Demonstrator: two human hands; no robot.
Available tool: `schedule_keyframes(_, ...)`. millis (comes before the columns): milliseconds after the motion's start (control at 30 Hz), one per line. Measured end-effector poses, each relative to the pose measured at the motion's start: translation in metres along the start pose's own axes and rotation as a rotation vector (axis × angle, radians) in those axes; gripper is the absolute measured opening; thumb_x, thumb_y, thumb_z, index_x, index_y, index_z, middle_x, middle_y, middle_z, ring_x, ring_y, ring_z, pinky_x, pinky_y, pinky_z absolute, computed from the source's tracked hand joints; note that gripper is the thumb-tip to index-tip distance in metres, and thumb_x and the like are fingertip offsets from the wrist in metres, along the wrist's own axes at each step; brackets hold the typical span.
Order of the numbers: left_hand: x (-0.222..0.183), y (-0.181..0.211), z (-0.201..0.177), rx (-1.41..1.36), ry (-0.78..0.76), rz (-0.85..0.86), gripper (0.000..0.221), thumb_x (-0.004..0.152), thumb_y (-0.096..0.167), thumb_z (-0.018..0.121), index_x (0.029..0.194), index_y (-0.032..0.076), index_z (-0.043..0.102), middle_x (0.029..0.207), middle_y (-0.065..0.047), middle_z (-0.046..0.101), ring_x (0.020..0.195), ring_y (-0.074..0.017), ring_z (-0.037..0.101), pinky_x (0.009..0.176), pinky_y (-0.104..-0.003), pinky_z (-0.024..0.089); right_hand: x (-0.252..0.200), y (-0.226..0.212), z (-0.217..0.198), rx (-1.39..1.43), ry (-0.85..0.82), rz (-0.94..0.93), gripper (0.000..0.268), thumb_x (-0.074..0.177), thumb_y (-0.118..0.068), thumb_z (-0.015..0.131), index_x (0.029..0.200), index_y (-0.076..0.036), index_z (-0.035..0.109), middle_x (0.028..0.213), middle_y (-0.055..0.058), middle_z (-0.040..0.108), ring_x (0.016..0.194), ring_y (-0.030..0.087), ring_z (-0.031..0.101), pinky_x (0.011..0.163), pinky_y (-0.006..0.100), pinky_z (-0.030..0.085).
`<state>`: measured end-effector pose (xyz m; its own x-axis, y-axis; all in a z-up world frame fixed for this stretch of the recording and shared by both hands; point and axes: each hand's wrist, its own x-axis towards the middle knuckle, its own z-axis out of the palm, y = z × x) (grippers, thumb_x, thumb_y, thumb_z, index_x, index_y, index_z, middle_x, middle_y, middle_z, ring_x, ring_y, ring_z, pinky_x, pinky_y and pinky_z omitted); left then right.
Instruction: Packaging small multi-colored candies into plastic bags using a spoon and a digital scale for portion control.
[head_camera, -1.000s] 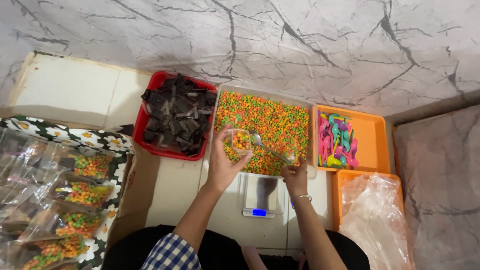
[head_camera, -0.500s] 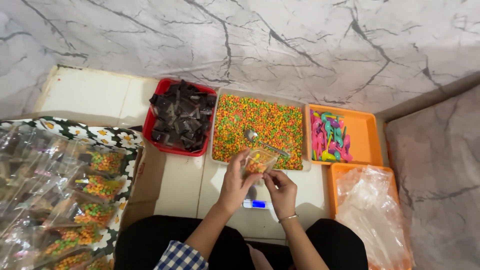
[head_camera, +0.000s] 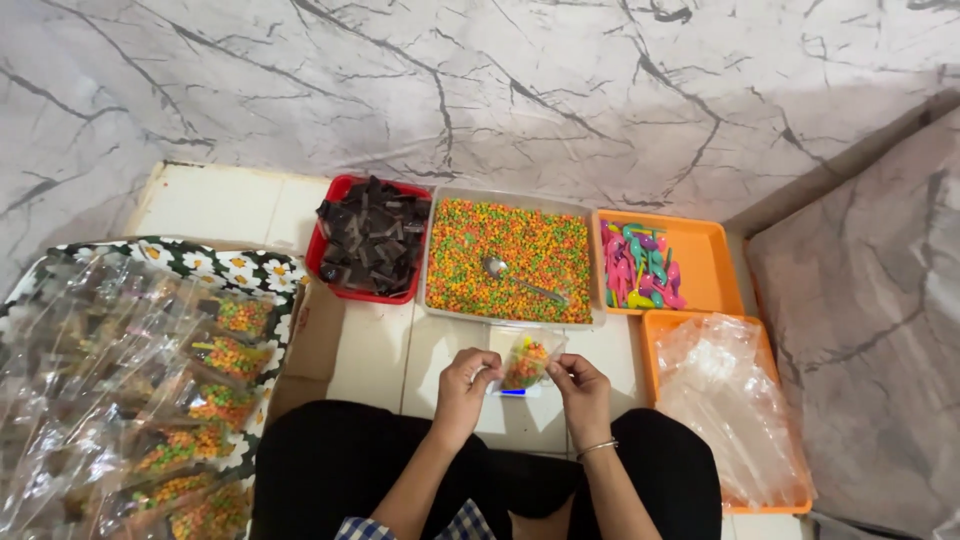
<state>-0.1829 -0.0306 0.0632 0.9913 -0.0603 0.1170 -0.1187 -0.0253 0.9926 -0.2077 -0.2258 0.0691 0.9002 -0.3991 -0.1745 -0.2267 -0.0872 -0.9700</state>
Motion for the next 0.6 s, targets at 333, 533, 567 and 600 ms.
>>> schedule_keyframes(333,-0.056,0.023,0.003,0.105,0.105,0.048,0.018,0.075,-0.003,0.066,0.087,0.004,0.077,0.082,-0.002,0.073,0.077,-0.0179,0.057,0.073,-0.028,0.050,-0.047,-0.002,0.001,-0.071,-0.080,-0.089,0.006,0.087,0.004,0.071,0.093,0.004,0.074,0.080,0.006,0.071,0.071,0.012,0.059,0.069,0.024,0.053)
schedule_keyframes(533,-0.078,0.035,-0.011,0.213,0.171,0.001,0.008,0.075,0.012,0.079,0.082,0.007,0.079,0.082,-0.001,0.068,0.086,-0.0179,0.058,0.083,-0.030,0.048,-0.062,-0.023,-0.012,-0.134,-0.072,-0.117,0.005,0.086,0.003,0.074,0.090,0.005,0.075,0.075,0.006,0.074,0.064,0.011,0.060,0.064,0.022,0.052)
schedule_keyframes(567,-0.080,0.036,-0.014,0.265,0.151,0.049,0.011,0.074,0.016,0.079,0.082,0.009,0.078,0.085,0.000,0.069,0.087,-0.0183,0.058,0.084,-0.030,0.045,-0.063,-0.027,-0.014,-0.181,-0.072,-0.141,0.005,0.084,0.000,0.076,0.088,0.004,0.076,0.071,0.005,0.072,0.062,0.011,0.058,0.062,0.022,0.051)
schedule_keyframes(600,-0.082,0.036,-0.017,0.318,0.130,0.098,0.014,0.073,0.021,0.080,0.082,0.011,0.077,0.087,0.001,0.069,0.088,-0.0186,0.058,0.085,-0.031,0.042,-0.064,-0.031,-0.016,-0.228,-0.072,-0.164,0.006,0.083,-0.002,0.077,0.086,0.003,0.077,0.068,0.004,0.070,0.059,0.011,0.056,0.060,0.022,0.049)
